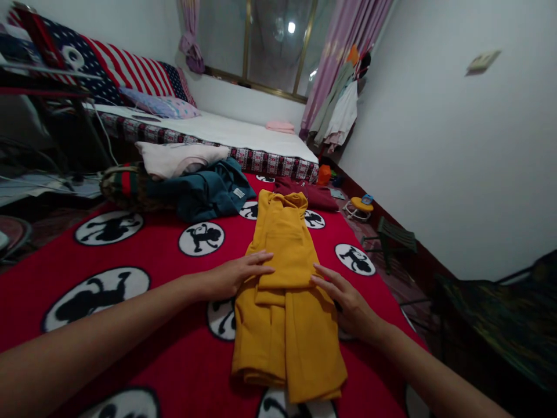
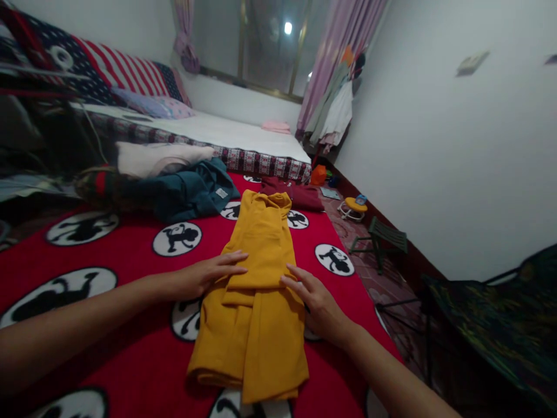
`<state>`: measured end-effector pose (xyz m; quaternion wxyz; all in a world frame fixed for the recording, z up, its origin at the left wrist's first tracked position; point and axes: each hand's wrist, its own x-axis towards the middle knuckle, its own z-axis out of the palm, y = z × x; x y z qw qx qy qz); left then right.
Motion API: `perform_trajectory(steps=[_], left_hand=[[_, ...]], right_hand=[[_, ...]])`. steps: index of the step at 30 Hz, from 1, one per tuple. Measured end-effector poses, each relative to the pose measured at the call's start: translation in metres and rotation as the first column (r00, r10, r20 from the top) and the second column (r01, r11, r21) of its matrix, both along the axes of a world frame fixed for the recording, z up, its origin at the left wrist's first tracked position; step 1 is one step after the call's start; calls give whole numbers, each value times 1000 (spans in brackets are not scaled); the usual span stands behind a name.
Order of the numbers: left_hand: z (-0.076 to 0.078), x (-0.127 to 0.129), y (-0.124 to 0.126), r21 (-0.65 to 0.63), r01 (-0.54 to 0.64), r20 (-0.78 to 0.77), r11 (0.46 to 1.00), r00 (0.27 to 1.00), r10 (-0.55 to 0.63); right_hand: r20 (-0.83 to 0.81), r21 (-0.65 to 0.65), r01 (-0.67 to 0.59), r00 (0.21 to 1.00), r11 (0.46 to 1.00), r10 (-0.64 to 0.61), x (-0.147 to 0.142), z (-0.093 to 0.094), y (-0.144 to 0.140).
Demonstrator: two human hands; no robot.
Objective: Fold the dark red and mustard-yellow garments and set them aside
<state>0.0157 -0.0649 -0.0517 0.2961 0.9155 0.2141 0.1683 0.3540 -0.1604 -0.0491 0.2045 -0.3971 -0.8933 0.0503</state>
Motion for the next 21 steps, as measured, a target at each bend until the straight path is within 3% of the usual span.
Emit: perform_trajectory(steps=[5, 7, 13, 17, 21], left_hand=[[32, -26, -18, -29, 99, -182, 995, 978, -103], [32, -25, -19, 23, 110, -199, 994, 975, -103], [12, -6, -22, 254, 93, -109, 963, 992, -67], [25, -3, -51, 260, 202, -81, 944, 979, -187], [43, -6, -67, 143, 223, 29, 964, 973, -229]], right_hand=[[6, -41, -60, 998, 997, 61, -18, -1, 18], [7, -95, -57, 998, 994, 58, -24, -2, 25], [11, -224, -60, 998, 973, 64, -31, 11, 28], [21, -297, -145, 987, 944, 158, -34, 29, 7], [-49, -416, -147, 989, 898, 139, -39, 47, -7]])
